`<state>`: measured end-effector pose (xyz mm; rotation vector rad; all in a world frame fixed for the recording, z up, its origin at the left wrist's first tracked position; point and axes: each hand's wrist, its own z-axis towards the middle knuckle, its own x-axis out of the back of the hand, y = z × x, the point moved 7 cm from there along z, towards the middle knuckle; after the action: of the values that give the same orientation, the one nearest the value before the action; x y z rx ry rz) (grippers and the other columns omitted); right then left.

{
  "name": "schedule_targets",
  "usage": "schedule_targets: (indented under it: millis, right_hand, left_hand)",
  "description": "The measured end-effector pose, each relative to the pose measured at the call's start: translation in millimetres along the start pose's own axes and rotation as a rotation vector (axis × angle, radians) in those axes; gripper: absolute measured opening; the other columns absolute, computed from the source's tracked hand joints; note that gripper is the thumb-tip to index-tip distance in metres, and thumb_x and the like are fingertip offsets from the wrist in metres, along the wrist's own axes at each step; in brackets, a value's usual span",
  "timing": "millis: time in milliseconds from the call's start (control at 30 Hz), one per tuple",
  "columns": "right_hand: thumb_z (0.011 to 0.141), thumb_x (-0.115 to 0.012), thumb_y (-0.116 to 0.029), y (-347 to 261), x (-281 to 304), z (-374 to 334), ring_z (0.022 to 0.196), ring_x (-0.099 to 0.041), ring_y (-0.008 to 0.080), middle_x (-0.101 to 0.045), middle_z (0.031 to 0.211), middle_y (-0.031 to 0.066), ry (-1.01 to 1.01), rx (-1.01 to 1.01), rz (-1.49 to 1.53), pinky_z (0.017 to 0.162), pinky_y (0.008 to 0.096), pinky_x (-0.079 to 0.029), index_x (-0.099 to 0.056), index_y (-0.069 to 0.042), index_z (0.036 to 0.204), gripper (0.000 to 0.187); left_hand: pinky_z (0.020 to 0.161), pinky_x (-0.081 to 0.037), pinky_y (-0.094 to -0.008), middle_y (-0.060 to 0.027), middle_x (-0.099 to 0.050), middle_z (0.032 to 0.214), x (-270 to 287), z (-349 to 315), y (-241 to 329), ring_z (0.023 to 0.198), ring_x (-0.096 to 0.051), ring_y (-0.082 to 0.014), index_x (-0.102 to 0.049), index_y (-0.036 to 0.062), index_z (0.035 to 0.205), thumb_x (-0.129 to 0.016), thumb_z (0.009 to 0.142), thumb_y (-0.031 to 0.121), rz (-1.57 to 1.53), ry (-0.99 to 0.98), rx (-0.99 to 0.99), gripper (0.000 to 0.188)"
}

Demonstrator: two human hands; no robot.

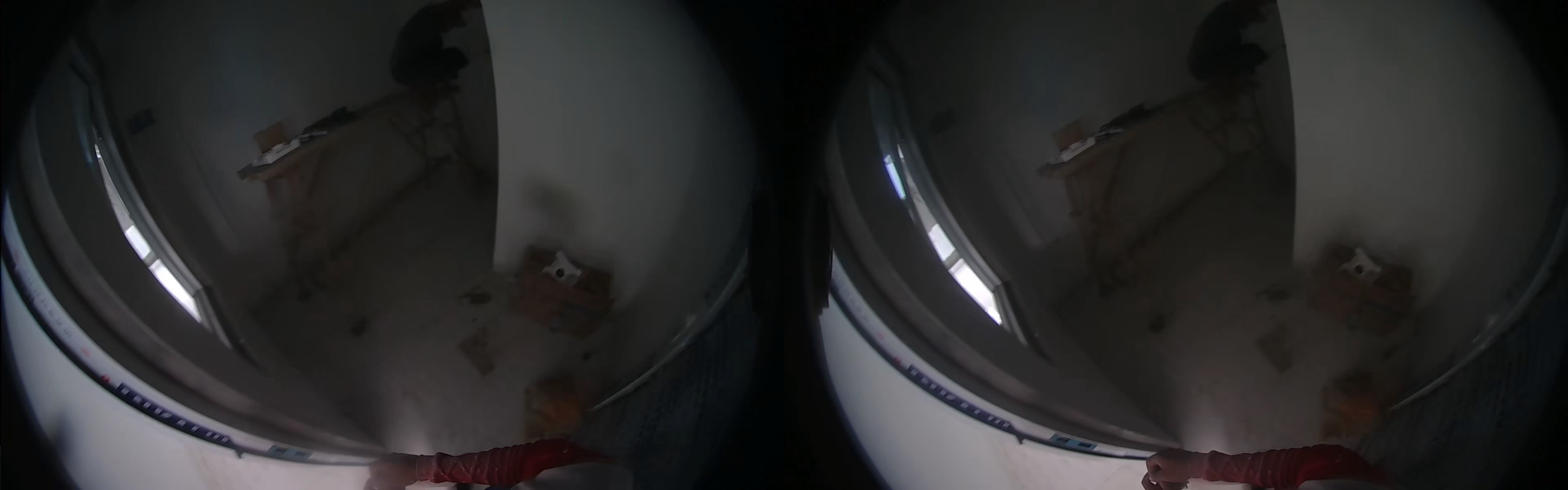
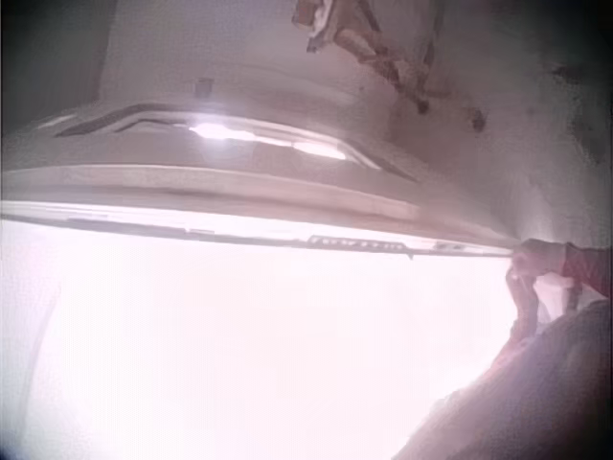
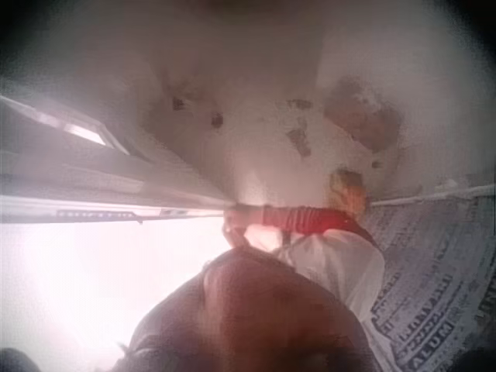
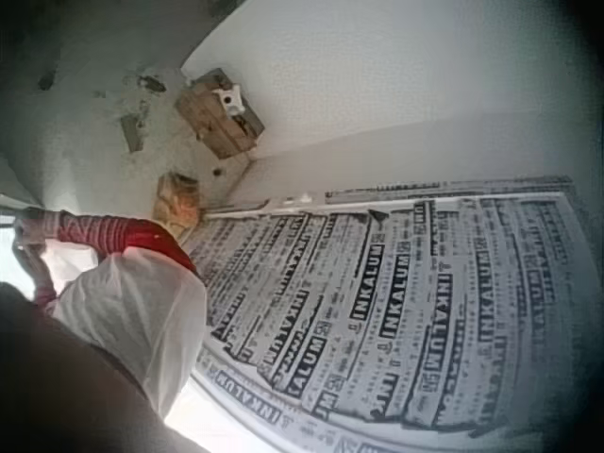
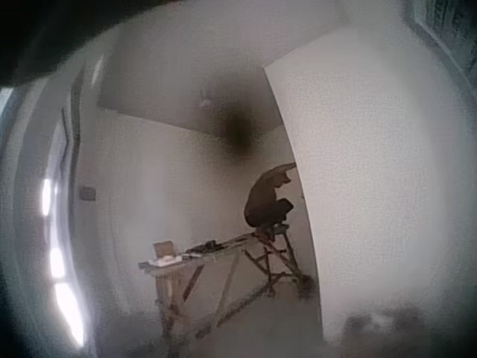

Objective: The person assembles a paint roller by inserting a metal rod into the roller sleeve and securing it with pliers and a screwdriver. They then attach the roller to an extension pole and briefly roll it on the floor.

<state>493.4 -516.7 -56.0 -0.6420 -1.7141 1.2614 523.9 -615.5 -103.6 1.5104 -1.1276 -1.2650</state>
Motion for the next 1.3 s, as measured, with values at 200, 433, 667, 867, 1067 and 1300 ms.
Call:
schedule_targets:
  millis: [200, 433, 667, 867, 1067, 1300]
  right_hand:
    - [0.092, -0.063, -0.034, 18, 190, -79, 0.077, -0.068, 0.0201, -0.07, 0.086, 0.0081, 0.308, -0.308, 0.085, 0.069, 0.0344, -0.052, -0.068, -0.009, 0.1, 0.027]
    - [0.091, -0.065, -0.031, 61, 352, -101, 0.082, -0.07, 0.0197, -0.072, 0.085, 0.0083, 0.617, -0.417, 0.097, 0.072, 0.0337, -0.054, -0.066, -0.005, 0.098, 0.027]
    - [0.09, -0.064, -0.026, 139, 505, -56, 0.097, -0.068, 0.027, -0.071, 0.101, 0.0119, 0.826, -0.371, 0.022, 0.086, 0.0368, -0.052, -0.065, -0.007, 0.106, 0.025]
    - [0.083, -0.071, -0.023, 168, 585, 23, 0.111, -0.062, 0.0315, -0.066, 0.117, 0.015, 0.642, -0.213, -0.186, 0.096, 0.0411, -0.049, -0.061, -0.006, 0.122, 0.043]
    - [0.085, -0.072, -0.032, 194, 683, 127, 0.101, -0.059, 0.0325, -0.065, 0.101, 0.0117, 0.687, -0.082, -0.412, 0.088, 0.044, -0.047, -0.064, -0.006, 0.109, 0.035]
    - [0.086, -0.07, -0.037, 206, 781, 232, 0.096, -0.063, 0.0286, -0.069, 0.098, 0.0073, 0.543, 0.158, -0.523, 0.084, 0.0421, -0.049, -0.07, -0.01, 0.099, 0.03]
  left_hand:
    - [0.06, -0.049, -0.0313, -0.0084, -0.062, 0.091, -197, 46, -21, 0.072, -0.058, -0.0186, -0.057, 0.0027, 0.115, -0.055, 0.099, 0.033, 0.035, -0.483, -0.17, 0.035]
    - [0.075, -0.046, -0.0306, -0.0094, -0.061, 0.099, -362, 115, -12, 0.083, -0.055, -0.0156, -0.036, 0.0056, 0.124, -0.055, 0.095, 0.017, -0.107, -0.649, 0.053, 0.036]
    - [0.072, -0.046, -0.0297, -0.0095, -0.062, 0.083, -479, 273, -21, 0.075, -0.057, -0.0152, -0.042, 0.0073, 0.11, -0.043, 0.1, 0.017, -0.034, -0.662, -0.019, 0.014]
    - [0.063, -0.041, -0.0268, -0.0046, -0.058, 0.072, -566, 378, 18, 0.067, -0.052, -0.0112, -0.044, 0.007, 0.094, -0.045, 0.1, 0.014, -0.115, -0.688, -0.152, 0.01]
    - [0.072, -0.048, -0.0302, -0.0046, -0.058, 0.072, -611, 490, 46, 0.068, -0.054, -0.012, -0.046, 0.006, 0.085, -0.048, 0.1, 0.015, -0.051, -0.532, -0.24, 0.017]
    - [0.075, -0.049, -0.0304, -0.0073, -0.064, 0.081, -651, 590, 64, 0.077, -0.06, -0.0166, -0.058, 0.0017, 0.084, -0.047, 0.099, 0.014, -0.004, -0.09, -0.278, 0.022]
